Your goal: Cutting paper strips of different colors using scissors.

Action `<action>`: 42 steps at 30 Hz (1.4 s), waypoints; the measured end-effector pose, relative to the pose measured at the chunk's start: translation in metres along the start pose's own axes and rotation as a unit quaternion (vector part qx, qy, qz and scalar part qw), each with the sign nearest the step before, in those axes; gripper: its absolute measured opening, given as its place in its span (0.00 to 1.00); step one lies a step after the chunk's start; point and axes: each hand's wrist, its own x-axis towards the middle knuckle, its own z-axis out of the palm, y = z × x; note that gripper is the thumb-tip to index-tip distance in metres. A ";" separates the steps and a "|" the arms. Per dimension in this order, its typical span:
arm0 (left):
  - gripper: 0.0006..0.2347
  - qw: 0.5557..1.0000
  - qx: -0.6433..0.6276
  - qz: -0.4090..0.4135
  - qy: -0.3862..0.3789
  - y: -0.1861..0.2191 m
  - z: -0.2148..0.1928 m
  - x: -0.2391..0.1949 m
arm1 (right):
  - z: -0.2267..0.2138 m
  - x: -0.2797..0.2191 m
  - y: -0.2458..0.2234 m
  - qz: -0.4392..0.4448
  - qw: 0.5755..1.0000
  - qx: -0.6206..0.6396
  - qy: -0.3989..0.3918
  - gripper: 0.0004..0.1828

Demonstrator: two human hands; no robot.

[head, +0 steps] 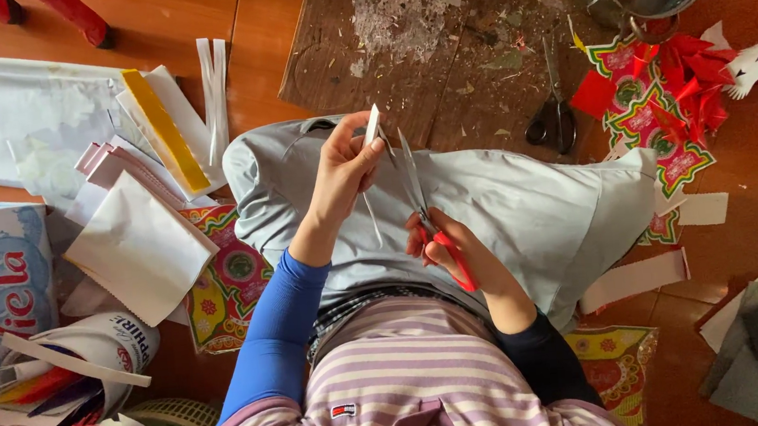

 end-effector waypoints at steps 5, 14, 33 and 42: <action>0.15 1.000 -0.003 0.006 0.000 -0.001 -0.002 0.000 | -0.003 0.001 0.009 0.004 1.000 0.011 0.000 0.43; 0.12 1.000 -0.014 0.018 -0.014 0.006 0.000 -0.003 | -0.005 0.000 0.012 0.009 1.000 -0.007 0.004 0.45; 0.12 0.994 0.081 0.060 0.047 -0.005 -0.002 -0.001 | 0.001 0.001 0.002 0.003 1.000 0.019 -0.023 0.43; 0.12 0.990 0.118 0.050 0.059 -0.004 -0.001 -0.003 | 0.003 0.002 0.000 0.000 1.000 0.023 -0.012 0.44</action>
